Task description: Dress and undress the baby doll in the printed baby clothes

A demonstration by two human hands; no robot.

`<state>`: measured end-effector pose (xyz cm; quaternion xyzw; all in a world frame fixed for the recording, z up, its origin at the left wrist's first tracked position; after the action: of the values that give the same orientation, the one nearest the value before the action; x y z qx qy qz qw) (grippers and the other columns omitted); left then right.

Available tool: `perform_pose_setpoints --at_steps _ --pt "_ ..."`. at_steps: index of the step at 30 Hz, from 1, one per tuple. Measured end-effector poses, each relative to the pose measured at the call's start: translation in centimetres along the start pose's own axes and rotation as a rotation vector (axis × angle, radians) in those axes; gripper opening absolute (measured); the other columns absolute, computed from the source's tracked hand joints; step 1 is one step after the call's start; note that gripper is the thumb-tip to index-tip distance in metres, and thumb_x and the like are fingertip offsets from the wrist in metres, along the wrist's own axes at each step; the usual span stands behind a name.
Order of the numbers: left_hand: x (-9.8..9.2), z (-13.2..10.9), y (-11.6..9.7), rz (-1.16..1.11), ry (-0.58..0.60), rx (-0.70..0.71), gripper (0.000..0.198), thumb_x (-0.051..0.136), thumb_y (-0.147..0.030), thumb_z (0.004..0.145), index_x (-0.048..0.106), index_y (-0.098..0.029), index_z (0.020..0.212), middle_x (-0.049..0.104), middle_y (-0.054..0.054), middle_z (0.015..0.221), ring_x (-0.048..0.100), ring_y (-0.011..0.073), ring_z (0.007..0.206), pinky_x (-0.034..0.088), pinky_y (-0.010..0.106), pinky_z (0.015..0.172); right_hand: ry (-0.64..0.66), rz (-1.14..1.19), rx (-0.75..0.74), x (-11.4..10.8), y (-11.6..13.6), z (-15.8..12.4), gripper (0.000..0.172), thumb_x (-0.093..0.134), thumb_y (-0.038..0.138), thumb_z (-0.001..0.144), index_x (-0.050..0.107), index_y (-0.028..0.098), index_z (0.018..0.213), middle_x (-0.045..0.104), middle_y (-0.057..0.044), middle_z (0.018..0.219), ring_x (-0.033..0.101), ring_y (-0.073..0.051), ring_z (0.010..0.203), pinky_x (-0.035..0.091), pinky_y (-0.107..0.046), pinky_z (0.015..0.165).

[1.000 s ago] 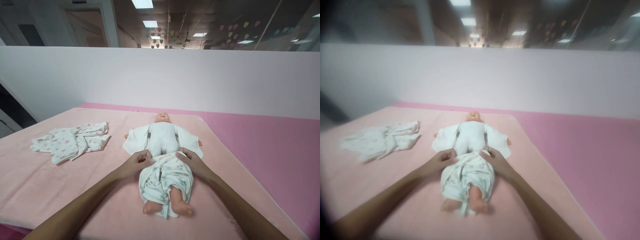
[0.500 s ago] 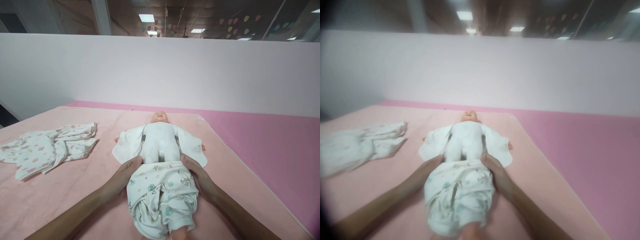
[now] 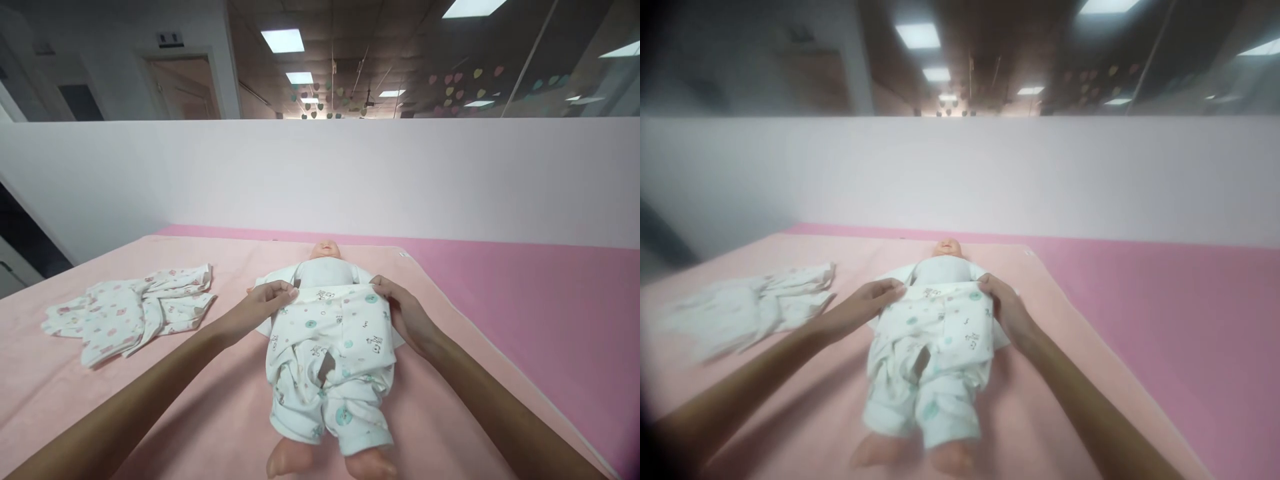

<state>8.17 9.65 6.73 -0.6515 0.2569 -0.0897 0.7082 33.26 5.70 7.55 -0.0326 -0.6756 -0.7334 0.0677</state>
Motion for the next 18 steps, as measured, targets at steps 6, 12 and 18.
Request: perform_pose_setpoints --at_steps 6,12,18 --pt "0.7 2.3 3.3 -0.017 -0.111 0.024 0.056 0.07 -0.074 0.085 0.061 -0.019 0.089 0.056 -0.001 0.08 0.05 0.0159 0.074 0.04 0.027 0.066 -0.047 -0.093 0.039 -0.7 -4.3 2.7 0.04 0.073 0.044 0.075 0.04 0.023 0.069 0.037 0.004 0.07 0.031 -0.014 0.068 0.029 -0.029 0.063" --pt "0.6 4.3 0.5 0.127 -0.018 0.156 0.048 0.073 -0.066 0.086 0.062 -0.02 0.085 0.056 0.0 0.082 0.05 0.0168 0.077 0.038 0.027 0.067 0.013 -0.331 -0.034 0.8 -1.3 5.0 0.043 0.074 0.058 0.083 0.051 0.023 0.076 0.045 0.005 0.07 0.038 -0.014 0.068 0.029 -0.029 0.064" --pt "0.5 5.5 4.4 -0.169 -0.22 0.03 0.057 0.071 -0.076 0.083 0.058 -0.021 0.089 0.058 -0.001 0.079 0.054 0.0173 0.075 0.044 0.028 0.068 -0.221 -0.316 0.022 -1.2 -4.8 5.8 0.049 0.072 0.069 0.084 0.055 0.023 0.079 0.059 0.002 0.076 0.053 -0.019 0.077 0.041 -0.031 0.072"
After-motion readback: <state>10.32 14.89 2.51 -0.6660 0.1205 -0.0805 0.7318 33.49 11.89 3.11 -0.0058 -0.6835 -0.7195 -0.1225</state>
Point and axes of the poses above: each hand's wrist, its own z-axis towards the middle knuckle, its own x-axis out of the palm, y = z × x, the point moved 10 cm from there along z, towards the middle knuckle
